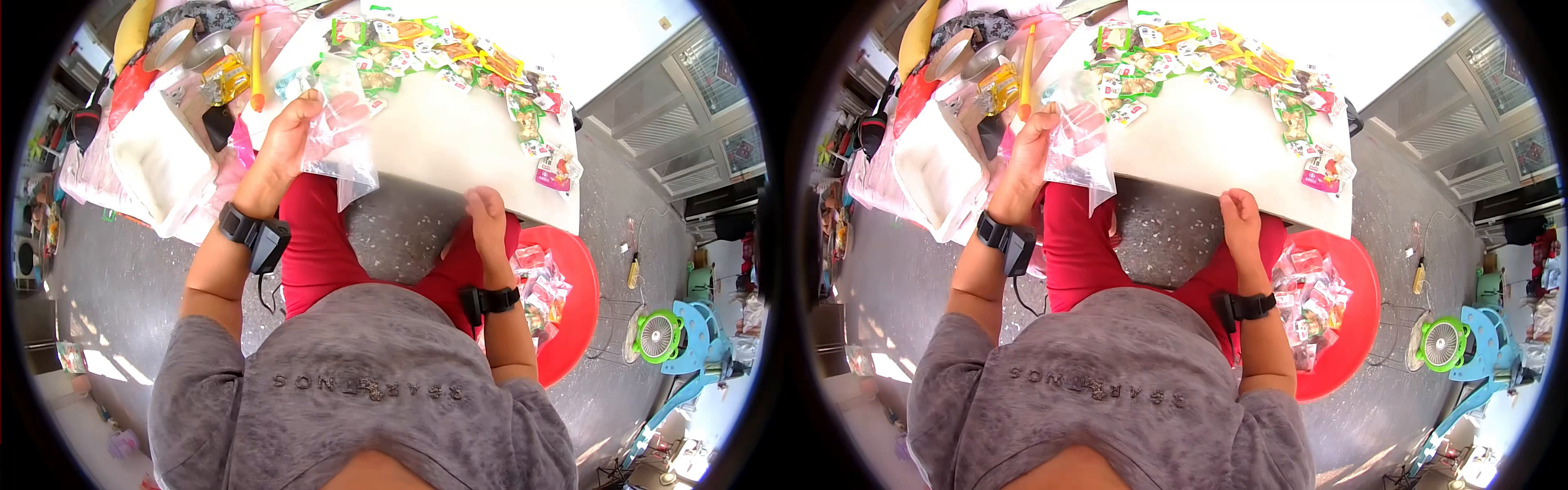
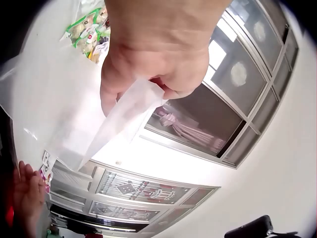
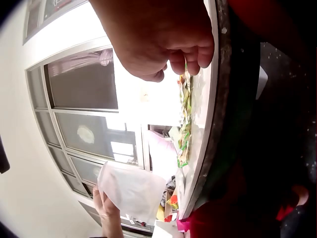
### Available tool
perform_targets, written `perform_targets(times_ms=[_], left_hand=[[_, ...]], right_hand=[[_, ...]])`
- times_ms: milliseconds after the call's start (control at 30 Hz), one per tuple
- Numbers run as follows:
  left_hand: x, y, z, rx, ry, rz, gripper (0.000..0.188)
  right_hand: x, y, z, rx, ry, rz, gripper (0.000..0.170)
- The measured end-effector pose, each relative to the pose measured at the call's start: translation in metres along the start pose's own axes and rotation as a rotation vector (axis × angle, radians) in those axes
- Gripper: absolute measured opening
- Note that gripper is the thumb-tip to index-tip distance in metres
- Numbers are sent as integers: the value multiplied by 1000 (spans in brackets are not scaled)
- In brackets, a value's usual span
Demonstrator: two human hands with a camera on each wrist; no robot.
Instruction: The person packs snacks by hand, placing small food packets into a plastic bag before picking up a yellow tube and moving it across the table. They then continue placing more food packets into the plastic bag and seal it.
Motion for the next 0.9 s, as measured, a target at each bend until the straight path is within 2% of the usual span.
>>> perform_targets(times_ms=[33, 100, 167, 267, 367, 400, 500, 533, 567, 600, 700, 733, 767, 833, 900], left_hand=[[13, 11, -4, 40, -59, 63, 5], [36, 36, -5, 106, -116, 105, 9], [56, 59, -4, 220, -190, 139, 30], [78, 64, -3, 215, -275, 229, 38], [82, 64, -4, 242, -263, 213, 41], [80, 59, -6, 238, -251, 199, 44], [72, 46, -6, 229, -219, 144, 48], [68, 39, -8, 213, -186, 90, 48], [64, 31, -12, 199, -152, 36, 49], [63, 20, -17, 160, -122, -1, 34], [57, -17, -34, -30, -42, -304, 13], [58, -26, -38, -97, -65, -399, 5], [58, -36, -43, -213, -84, -509, 6], [63, -61, -61, -325, 13, -838, 6], [63, -63, -68, -398, 334, -1280, 12]], right_hand=[[12, 15, 5, 25, 220, -144, 23], [16, 40, 11, 169, 520, -331, 29], [13, 66, 14, 484, 713, -529, 32], [39, 86, 34, 603, 703, -669, 36], [23, 83, 27, 717, 679, -954, 36], [30, 78, 26, 639, 706, -941, 33], [31, 62, 12, 533, 603, -830, 24], [19, 58, 4, 394, 580, -851, 15], [15, 51, -2, 342, 530, -780, 14], [13, 41, -9, 291, 478, -709, 12], [10, 19, -28, 160, 344, -457, 11], [9, 17, -33, 123, 303, -366, 11], [9, 19, -35, 100, 254, -298, 12], [11, 22, -40, 56, 150, -162, 14], [7, 30, -44, 49, 122, -133, 15]])
Point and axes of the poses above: each hand's wrist, its own z-axis away from the middle knuckle, its own y-axis out of the palm, x = y × z, the point moved 3 cm from there along -z, towards the middle knuckle, and after that the axes turned 8 degrees about -x, right-handed, at the moved point
